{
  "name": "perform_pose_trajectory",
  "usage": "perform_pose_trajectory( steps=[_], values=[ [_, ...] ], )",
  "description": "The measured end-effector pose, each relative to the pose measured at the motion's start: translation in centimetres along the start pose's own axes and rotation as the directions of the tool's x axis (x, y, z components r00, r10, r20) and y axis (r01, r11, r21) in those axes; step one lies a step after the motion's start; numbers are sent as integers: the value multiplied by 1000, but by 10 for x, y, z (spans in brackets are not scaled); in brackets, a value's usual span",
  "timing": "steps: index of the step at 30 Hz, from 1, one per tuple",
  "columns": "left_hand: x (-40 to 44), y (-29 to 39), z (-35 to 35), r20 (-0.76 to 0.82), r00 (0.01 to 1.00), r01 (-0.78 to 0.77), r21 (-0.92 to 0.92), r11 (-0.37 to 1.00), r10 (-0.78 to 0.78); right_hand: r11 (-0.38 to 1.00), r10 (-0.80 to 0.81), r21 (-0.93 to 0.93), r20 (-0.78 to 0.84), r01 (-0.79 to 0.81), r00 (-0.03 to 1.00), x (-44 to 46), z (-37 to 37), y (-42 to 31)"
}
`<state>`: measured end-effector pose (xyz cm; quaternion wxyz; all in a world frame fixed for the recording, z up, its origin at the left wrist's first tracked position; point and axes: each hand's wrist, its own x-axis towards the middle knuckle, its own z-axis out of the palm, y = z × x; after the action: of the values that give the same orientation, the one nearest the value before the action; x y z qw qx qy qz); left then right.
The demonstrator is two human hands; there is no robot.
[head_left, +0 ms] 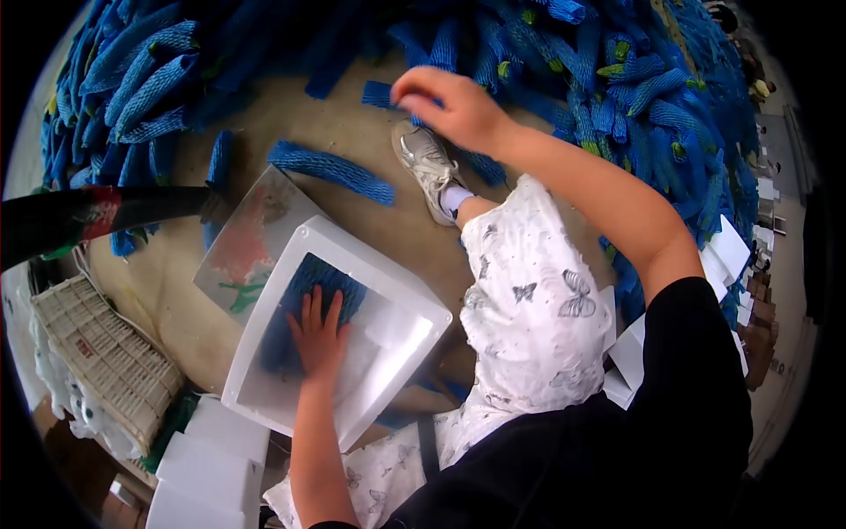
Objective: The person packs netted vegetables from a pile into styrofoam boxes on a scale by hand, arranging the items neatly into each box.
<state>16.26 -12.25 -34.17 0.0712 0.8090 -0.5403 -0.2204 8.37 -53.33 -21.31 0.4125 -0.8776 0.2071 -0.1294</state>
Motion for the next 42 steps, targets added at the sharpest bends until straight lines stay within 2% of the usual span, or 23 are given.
perform_pose_trajectory(
  steps=[1, 2, 4, 6, 8, 10, 12, 14, 15, 17, 18, 20, 23, 24, 26, 30, 32, 34, 36, 38, 39, 41, 42],
  values=[
    [-8, 1, -2, 39, 999, 14, 6, 1000, -14, 951, 121, -250, -240, -182, 963, -16, -13, 69],
    [-14, 0, -2, 46, 999, 20, 20, 1000, -21, 655, 363, -617, -249, -436, 898, -38, -21, 117],
    [-12, -4, 5, 106, 993, 50, -1, 999, -49, 582, 602, -612, -119, -536, 790, -79, 0, 197],
    [-13, -5, 4, 132, 989, 74, -19, 997, -71, 549, 648, -574, -166, -608, 743, -120, 60, 220],
    [-17, -4, 3, 138, 987, 83, -25, 996, -79, 585, 691, -384, -224, -714, 687, -147, 102, 204],
    [-25, -5, 5, 164, 983, 83, 0, 997, -82, 677, 522, -396, -336, -620, 784, -185, 123, 208],
    [-18, -8, 8, 171, 981, 82, 38, 996, -87, 632, 564, -355, -398, -689, 723, -165, 105, 187],
    [-23, -8, 5, 164, 985, 50, 80, 996, -63, 770, 288, -456, -377, -447, 880, -139, 77, 183],
    [-22, -4, 5, 171, 981, 72, 103, 992, -89, 826, 232, -434, -320, -360, 919, -112, 65, 181],
    [-28, -7, 4, 177, 982, 47, 98, 994, -64, 792, 138, -561, -220, -241, 966, -67, 62, 195],
    [-25, -11, 5, 155, 987, 20, 89, 996, -33, 821, 191, -514, -166, -250, 968, -61, 73, 215],
    [-20, -10, 2, 144, 989, 25, 104, 994, -40, 793, 450, -458, 0, -400, 893, -53, 60, 209],
    [-20, -1, 0, 148, 985, 78, 51, 996, -85, 639, 642, -607, 80, -474, 763, -77, 42, 199],
    [-20, -3, 2, 134, 988, 70, 44, 997, -76, 599, 621, -655, 18, -460, 783, -97, 41, 206],
    [-21, -2, 2, 125, 989, 69, 36, 997, -73, 629, 555, -620, -63, -469, 829, -146, 56, 240],
    [-14, -3, -8, 149, 986, 76, 2, 997, -75, 661, 624, -527, -11, -535, 781, -129, 33, 207],
    [-12, 0, -3, 146, 985, 98, 7, 995, -97, 560, 562, -767, 76, -312, 824, -104, -18, 141],
    [-10, 4, -6, 134, 985, 106, 22, 994, -108, 445, 572, -864, 74, -234, 817, -111, -66, 86],
    [-9, 3, -5, 93, 992, 80, 26, 996, -82, 292, 758, -927, 72, -237, 649, -136, -111, 68],
    [-5, 1, -4, 49, 997, 63, 21, 998, -64, 167, 877, -982, 106, -90, 469, -144, -150, 26],
    [-2, -1, -1, 38, 997, 60, 38, 997, -62, 150, 871, -985, 89, -89, 483, -158, -162, 18],
    [-6, -4, 3, 28, 999, 43, 40, 998, -45, 236, 733, -917, -51, -323, 679, -195, -177, 0],
    [-3, -3, -3, 72, 997, 39, 26, 999, -41, 277, 663, -887, -102, -370, 742, -190, -179, -12]
  ],
)
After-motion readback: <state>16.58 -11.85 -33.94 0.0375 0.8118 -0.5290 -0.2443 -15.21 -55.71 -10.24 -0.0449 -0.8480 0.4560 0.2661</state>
